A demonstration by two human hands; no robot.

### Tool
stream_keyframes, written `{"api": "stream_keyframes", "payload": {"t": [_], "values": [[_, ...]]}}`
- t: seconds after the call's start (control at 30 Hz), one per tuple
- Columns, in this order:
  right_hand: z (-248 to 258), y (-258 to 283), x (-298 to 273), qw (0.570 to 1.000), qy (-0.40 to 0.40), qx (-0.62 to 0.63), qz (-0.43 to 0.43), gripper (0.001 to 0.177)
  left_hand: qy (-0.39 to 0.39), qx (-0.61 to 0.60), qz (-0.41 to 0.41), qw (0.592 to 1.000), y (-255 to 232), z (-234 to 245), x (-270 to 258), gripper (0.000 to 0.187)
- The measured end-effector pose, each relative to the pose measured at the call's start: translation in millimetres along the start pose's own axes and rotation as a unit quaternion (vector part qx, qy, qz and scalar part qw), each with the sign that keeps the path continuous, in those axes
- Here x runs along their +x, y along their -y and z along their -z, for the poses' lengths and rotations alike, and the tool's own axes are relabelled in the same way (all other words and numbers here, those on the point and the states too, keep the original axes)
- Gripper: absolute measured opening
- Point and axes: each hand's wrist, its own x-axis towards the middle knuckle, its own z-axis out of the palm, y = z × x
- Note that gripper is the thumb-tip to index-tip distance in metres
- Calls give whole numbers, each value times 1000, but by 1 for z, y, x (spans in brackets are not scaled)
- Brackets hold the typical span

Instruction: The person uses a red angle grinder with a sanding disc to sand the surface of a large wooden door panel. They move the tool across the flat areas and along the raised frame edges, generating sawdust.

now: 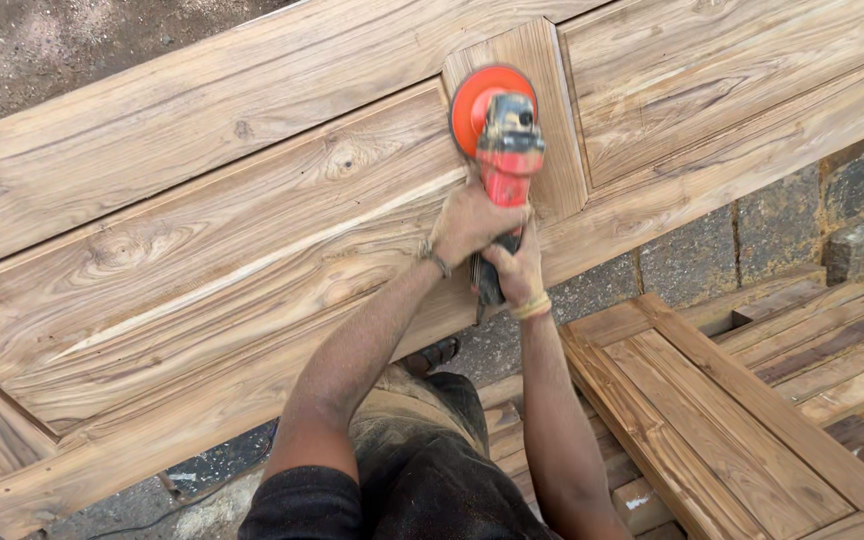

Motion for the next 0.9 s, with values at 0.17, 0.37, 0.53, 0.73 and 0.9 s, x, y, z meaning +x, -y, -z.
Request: {"api": "stream_keyframes", "payload": {"t": [0.17,0.37,0.53,0.73,0.9], "values": [[-11,37,53,992,46,-48,107,63,-18,5,-23,1000,-24,34,43,72],[-2,38,32,1000,-14,-27,5,70,8,-5,-7,1000,-28,16,34,79],[15,15,-5,997,-4,-39,63,67,48,25,21,998,-15,-14,3,79],[26,-11,-36,1000,-31,0,3,73,25,-23,-24,999,4,-46,-25,85],[44,-45,-53,997,-53,-36,48,78,60,34,15,997,9,-63,-41,87]]}}
